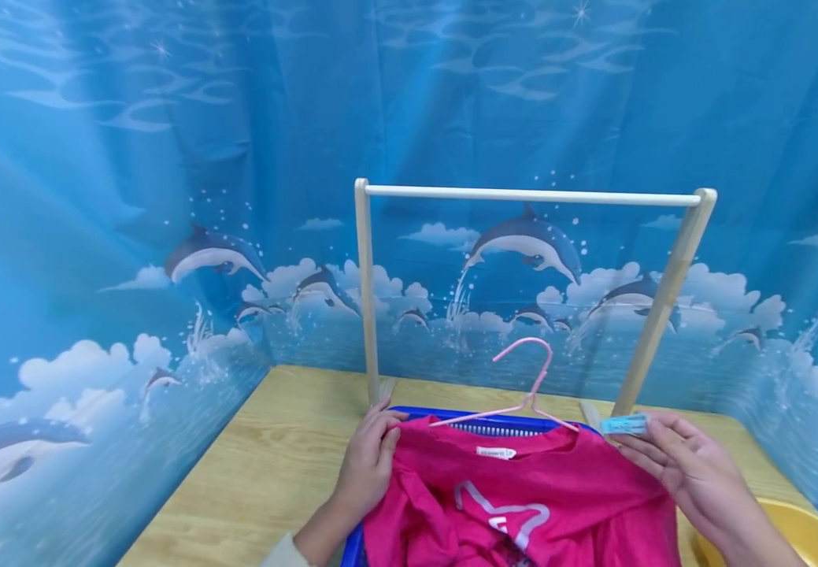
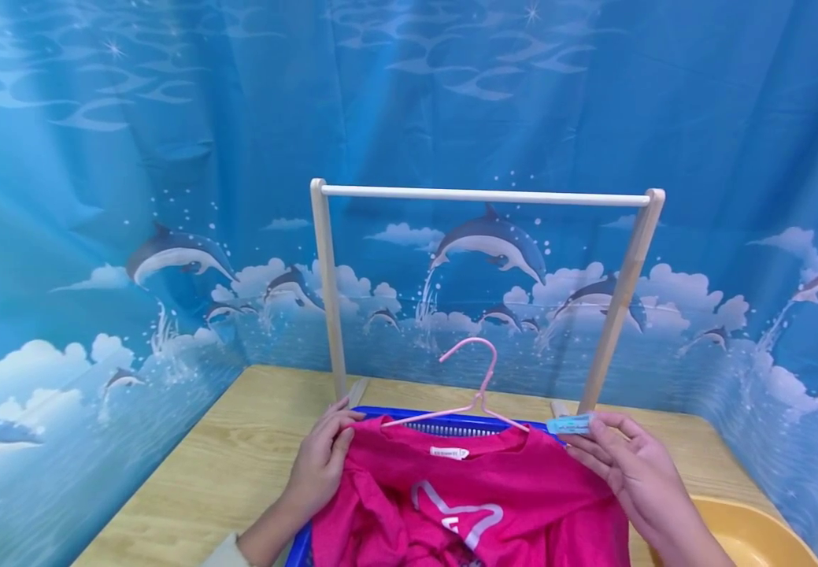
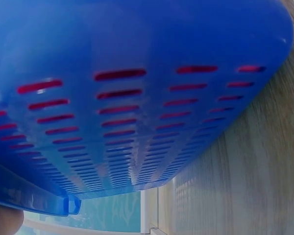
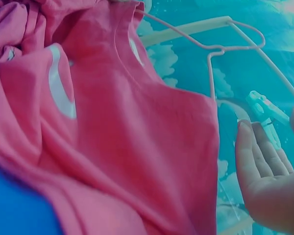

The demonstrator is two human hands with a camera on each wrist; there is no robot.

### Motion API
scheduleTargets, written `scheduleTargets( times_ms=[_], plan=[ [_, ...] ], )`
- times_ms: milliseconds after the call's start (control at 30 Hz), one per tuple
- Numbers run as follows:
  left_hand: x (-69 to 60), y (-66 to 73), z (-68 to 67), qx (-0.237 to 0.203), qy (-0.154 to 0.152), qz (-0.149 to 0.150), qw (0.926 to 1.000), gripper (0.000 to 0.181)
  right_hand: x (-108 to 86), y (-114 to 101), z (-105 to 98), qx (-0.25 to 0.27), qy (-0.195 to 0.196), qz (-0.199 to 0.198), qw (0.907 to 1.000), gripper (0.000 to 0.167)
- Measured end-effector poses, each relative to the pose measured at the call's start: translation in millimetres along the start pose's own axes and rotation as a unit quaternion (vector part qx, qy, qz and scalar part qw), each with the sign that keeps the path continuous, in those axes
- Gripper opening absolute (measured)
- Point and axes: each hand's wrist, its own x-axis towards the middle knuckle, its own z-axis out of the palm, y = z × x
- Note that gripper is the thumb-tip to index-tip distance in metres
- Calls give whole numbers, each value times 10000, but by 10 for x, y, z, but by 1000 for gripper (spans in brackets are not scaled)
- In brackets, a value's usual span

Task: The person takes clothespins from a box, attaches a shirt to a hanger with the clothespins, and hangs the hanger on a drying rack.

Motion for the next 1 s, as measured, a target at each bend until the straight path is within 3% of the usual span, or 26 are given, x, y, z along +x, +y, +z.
scheduleTargets(
  times_ms=[200,433,1000],
  plan=[
    [-2,7,0,19,-25,40,10000,11,60,44,117,18,-163,-196,9997,31],
    [14,-12,2,24,50,188,9998,12,121,65,221,-303,-264,-405,9984,30],
    [7,-13,3,28,59,78,9999,11,213,144,426,-788,-444,-608,9940,29]
  ],
)
